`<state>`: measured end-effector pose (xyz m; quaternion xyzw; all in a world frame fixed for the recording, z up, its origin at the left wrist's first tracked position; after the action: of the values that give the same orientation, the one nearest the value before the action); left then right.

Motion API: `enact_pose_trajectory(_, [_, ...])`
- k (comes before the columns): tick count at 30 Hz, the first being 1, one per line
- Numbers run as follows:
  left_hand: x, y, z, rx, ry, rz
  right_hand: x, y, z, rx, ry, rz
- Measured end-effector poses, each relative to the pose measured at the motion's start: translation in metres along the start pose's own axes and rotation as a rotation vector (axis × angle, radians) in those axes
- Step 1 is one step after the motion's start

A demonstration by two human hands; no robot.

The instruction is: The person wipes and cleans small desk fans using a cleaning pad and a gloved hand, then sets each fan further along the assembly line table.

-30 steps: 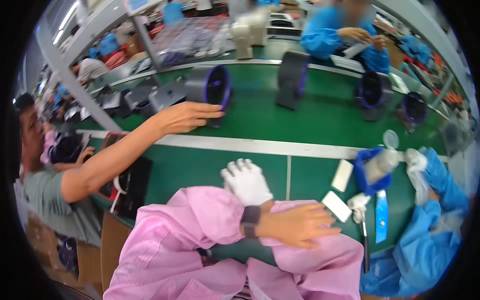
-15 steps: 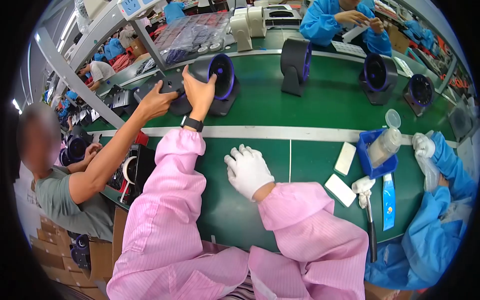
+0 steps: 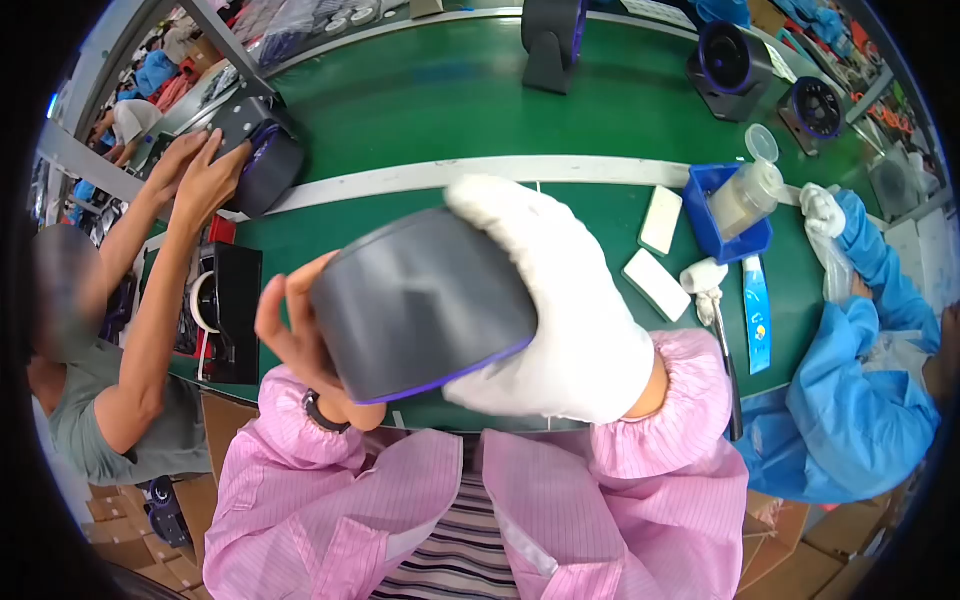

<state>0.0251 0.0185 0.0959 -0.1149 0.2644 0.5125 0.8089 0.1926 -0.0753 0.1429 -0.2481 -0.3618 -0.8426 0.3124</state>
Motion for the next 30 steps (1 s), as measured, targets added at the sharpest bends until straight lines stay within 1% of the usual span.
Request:
enact_pose_trajectory(1, [0.003, -0.005, -0.005, 0.019, 0.027, -0.048, 0.01, 0.004, 0.007, 0.059, 0.006, 0.018])
enact_pose_trajectory(3, [0.008, -0.016, -0.015, 0.053, 0.085, -0.141, 0.02, 0.003, 0.01, 0.156, -0.052, -0.071])
enact_pose_trajectory(5, [0.003, -0.029, -0.019, 0.095, 0.021, -0.19, 0.017, -0.004, 0.003, 0.19, -0.142, -0.146])
enact_pose_trajectory(6, [0.009, -0.031, -0.022, 0.124, -0.055, -0.19, 0.013, -0.01, -0.003, 0.192, -0.194, -0.18])
enact_pose_trajectory(7, [0.01, -0.032, -0.02, 0.135, -0.066, -0.188, 0.008, -0.007, -0.007, -0.054, -0.092, -0.111])
enact_pose_trajectory(9, [0.008, -0.032, -0.015, 0.155, -0.092, -0.178, 0.002, -0.007, -0.017, -0.147, -0.142, -0.119])
enact_pose_trajectory(10, [0.015, -0.031, -0.02, 0.229, -0.109, -0.159, 0.006, -0.009, -0.017, -0.169, -0.08, -0.121])
enact_pose_trajectory(12, [0.03, -0.023, -0.02, 0.228, 0.096, -0.187, 0.009, -0.013, -0.019, -0.184, 0.033, -0.143])
enact_pose_trajectory(14, [0.047, -0.02, -0.019, 0.235, 0.489, -0.259, 0.008, -0.017, -0.023, -0.163, 0.135, -0.185])
enact_pose_trajectory(17, [0.065, -0.019, -0.031, 0.189, 1.044, -0.437, 0.009, -0.028, -0.06, -0.337, 0.428, -0.382])
enact_pose_trajectory(18, [0.062, -0.022, -0.029, 0.248, 1.15, -0.441, 0.006, -0.032, -0.074, -0.381, 0.443, -0.442])
enact_pose_trajectory(21, [0.066, -0.026, -0.025, 0.474, 1.066, -0.44, -0.002, -0.028, -0.098, -0.463, 0.425, -0.474])
enact_pose_trajectory(22, [0.066, -0.024, -0.023, 0.43, 1.134, -0.484, -0.007, -0.022, -0.101, -0.398, 0.359, -0.47])
enact_pose_trajectory(24, [0.062, -0.022, -0.013, 0.415, 0.787, -0.354, -0.027, -0.015, -0.108, -0.565, 0.184, -0.509])
enact_pose_trajectory(25, [0.059, -0.021, -0.012, 0.406, 0.608, -0.291, -0.043, -0.012, -0.11, -0.58, 0.009, -0.46])
enact_pose_trajectory(26, [0.056, -0.019, -0.013, 0.421, 0.431, -0.151, -0.059, -0.01, -0.113, -0.593, -0.167, -0.414])
enact_pose_trajectory(27, [0.052, -0.022, -0.016, 0.502, 0.241, 0.041, -0.068, -0.007, -0.109, -0.592, -0.241, -0.347])
enact_pose_trajectory(28, [0.048, -0.024, -0.018, 0.546, 0.041, 0.23, -0.064, -0.007, -0.109, -0.677, -0.203, -0.277])
enact_pose_trajectory(29, [0.042, -0.029, -0.016, 0.527, -0.082, 0.221, -0.06, -0.01, -0.106, -0.761, -0.162, -0.205])
enact_pose_trajectory(30, [0.042, -0.03, -0.013, 0.476, -0.068, 0.202, -0.051, -0.018, -0.095, -0.701, -0.069, -0.1])
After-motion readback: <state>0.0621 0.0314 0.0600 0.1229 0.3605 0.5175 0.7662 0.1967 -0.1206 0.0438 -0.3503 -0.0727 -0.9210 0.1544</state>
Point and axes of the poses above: each hand's wrist, its own z-axis towards the middle knuckle, its own y-axis out of the back of the hand, x = y × z, the point moved 7 cm from there along z, towards the middle knuckle, and after that the axes turned 5 degrees about -x, right-handed, at the moved point
